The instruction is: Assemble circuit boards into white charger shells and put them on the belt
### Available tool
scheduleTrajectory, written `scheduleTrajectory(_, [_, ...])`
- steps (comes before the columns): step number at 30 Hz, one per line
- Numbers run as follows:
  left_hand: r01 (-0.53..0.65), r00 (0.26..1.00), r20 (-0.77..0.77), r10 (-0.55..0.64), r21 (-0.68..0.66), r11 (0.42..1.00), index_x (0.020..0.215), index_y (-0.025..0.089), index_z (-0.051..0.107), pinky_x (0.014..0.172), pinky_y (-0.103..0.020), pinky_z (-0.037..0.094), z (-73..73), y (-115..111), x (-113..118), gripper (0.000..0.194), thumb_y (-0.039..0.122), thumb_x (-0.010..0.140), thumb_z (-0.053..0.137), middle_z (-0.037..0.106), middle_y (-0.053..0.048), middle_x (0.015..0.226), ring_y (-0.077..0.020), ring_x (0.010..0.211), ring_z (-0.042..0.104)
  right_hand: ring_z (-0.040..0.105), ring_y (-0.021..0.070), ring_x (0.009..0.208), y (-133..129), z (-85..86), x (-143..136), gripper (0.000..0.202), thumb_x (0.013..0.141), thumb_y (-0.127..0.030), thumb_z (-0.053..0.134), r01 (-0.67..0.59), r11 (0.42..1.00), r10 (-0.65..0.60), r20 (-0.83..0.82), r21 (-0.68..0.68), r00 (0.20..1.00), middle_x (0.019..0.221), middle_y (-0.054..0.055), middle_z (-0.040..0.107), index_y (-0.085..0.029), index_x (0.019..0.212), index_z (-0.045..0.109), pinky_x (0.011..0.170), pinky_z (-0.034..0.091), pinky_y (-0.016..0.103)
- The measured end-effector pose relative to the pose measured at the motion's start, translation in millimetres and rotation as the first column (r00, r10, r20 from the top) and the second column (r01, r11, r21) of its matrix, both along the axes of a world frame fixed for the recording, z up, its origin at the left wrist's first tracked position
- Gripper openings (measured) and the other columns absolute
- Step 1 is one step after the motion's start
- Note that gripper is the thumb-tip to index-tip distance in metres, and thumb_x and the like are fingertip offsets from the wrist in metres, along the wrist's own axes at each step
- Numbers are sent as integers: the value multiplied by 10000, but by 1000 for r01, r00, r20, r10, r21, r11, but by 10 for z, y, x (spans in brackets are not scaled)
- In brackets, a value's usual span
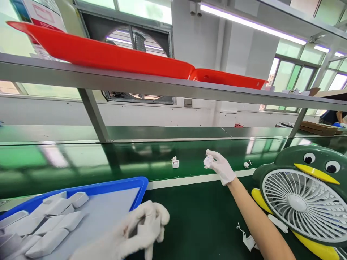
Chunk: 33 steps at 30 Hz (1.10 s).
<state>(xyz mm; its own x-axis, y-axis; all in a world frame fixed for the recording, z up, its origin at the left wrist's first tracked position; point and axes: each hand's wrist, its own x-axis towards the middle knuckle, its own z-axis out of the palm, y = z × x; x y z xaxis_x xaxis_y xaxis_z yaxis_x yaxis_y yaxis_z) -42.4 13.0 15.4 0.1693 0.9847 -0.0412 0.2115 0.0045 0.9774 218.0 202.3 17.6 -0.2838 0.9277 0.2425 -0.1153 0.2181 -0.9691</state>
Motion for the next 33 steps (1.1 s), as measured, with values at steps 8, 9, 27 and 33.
scheduleTrajectory(8, [181,936,-310,-166,18,983,1038,246,553,829,-356,460,-172,33,388,306,228,748,650,639,-25,1055,-191,875,576,595,136,804,-1071,51,-87,291,777,-367,681,-229,939,135,-339,-257,931,1134,51,601,-248,1042,662,555,468,216])
scheduleTrajectory(9, [180,935,-318,-158,41,983,1024,241,566,852,-361,459,-220,25,405,288,230,747,642,642,-33,1063,-205,910,586,598,129,813,-1156,47,-113,277,761,-330,722,-192,943,108,-297,-271,949,1135,44,601,-249,1018,656,537,452,194])
scheduleTrajectory(27, [-48,970,209,127,-343,938,711,205,408,382,-183,221,-343,295,271,391,516,754,640,480,91,510,-29,324,326,552,86,559,-271,-190,-299,324,832,-358,662,112,970,-76,169,-215,983,774,-1,601,-167,1084,588,530,466,221])
scheduleTrajectory(33, [-77,906,354,233,-404,912,1181,185,440,478,-221,435,-409,314,249,556,421,746,693,591,37,688,-108,511,527,601,111,680,491,-231,433,234,945,-325,547,398,900,-305,398,-176,865,917,31,620,-129,1069,583,581,526,249])
